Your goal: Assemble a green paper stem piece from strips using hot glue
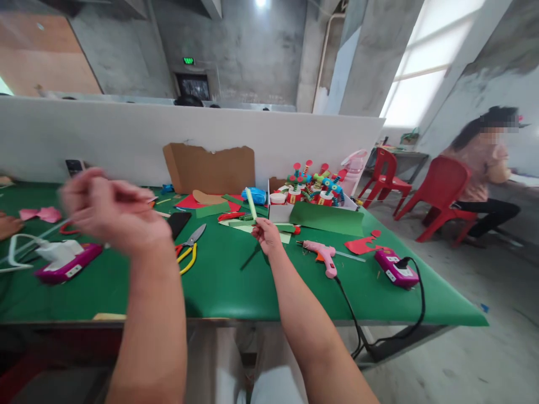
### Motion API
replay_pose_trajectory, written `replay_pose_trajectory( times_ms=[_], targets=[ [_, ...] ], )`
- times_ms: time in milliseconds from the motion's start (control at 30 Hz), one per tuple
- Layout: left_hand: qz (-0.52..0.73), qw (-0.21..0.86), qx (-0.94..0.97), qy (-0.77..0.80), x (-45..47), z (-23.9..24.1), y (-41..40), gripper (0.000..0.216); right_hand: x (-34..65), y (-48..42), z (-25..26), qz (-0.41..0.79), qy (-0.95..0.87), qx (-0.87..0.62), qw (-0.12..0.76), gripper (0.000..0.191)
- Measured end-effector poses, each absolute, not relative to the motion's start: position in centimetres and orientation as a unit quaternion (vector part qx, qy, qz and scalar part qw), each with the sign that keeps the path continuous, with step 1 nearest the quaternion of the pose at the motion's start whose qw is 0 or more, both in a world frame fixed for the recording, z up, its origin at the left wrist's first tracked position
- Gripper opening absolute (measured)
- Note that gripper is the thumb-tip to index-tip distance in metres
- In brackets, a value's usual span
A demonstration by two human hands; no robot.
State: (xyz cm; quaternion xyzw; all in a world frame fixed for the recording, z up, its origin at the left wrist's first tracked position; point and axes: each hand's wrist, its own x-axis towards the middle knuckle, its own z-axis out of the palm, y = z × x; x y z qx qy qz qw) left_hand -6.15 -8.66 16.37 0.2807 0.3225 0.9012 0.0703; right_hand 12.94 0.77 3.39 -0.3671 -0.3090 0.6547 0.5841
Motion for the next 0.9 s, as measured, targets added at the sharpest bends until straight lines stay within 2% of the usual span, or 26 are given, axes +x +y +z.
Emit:
replay_pose_trajectory(
  times_ms=[67, 167, 233, 333, 500, 667, 900],
  targets=[
    [0.892, 0.123, 0.268, 0.342, -4.6, 15.5, -3.9, 0.018, 13.4, 1.3, 3.3, 0.641, -0.281, -0.351, 0.622, 0.026],
    [0.784, 0.259, 0.357, 0.438, -2.1, 10.7, 0.5, 0.011, 13.7, 2.0, 3.0, 0.628, -0.265, -0.348, 0.644, 0.027],
    [0.698, 0.313, 0.426, 0.483, -0.6, 7.1, 1.6, 0.009, 13.5, 2.2, 2.8, 0.633, -0.269, -0.35, 0.636, 0.027],
    [0.639, 0.353, 0.461, 0.504, 0.8, 3.9, 1.8, 0.008, 13.0, 2.1, 2.7, 0.645, -0.26, -0.348, 0.629, 0.027],
    [0.614, 0.43, 0.495, 0.438, 1.0, 3.5, 1.2, 0.018, 12.5, 1.6, 2.9, 0.644, -0.248, -0.357, 0.63, 0.025],
    [0.587, 0.505, 0.526, 0.352, 0.6, 3.5, 0.8, 0.029, 12.4, 1.4, 2.9, 0.626, -0.287, -0.361, 0.629, 0.032],
    [0.613, 0.464, 0.477, 0.426, 1.0, 2.6, 1.7, 0.037, 12.0, 1.5, 2.3, 0.596, -0.336, -0.385, 0.619, 0.034]
  ],
)
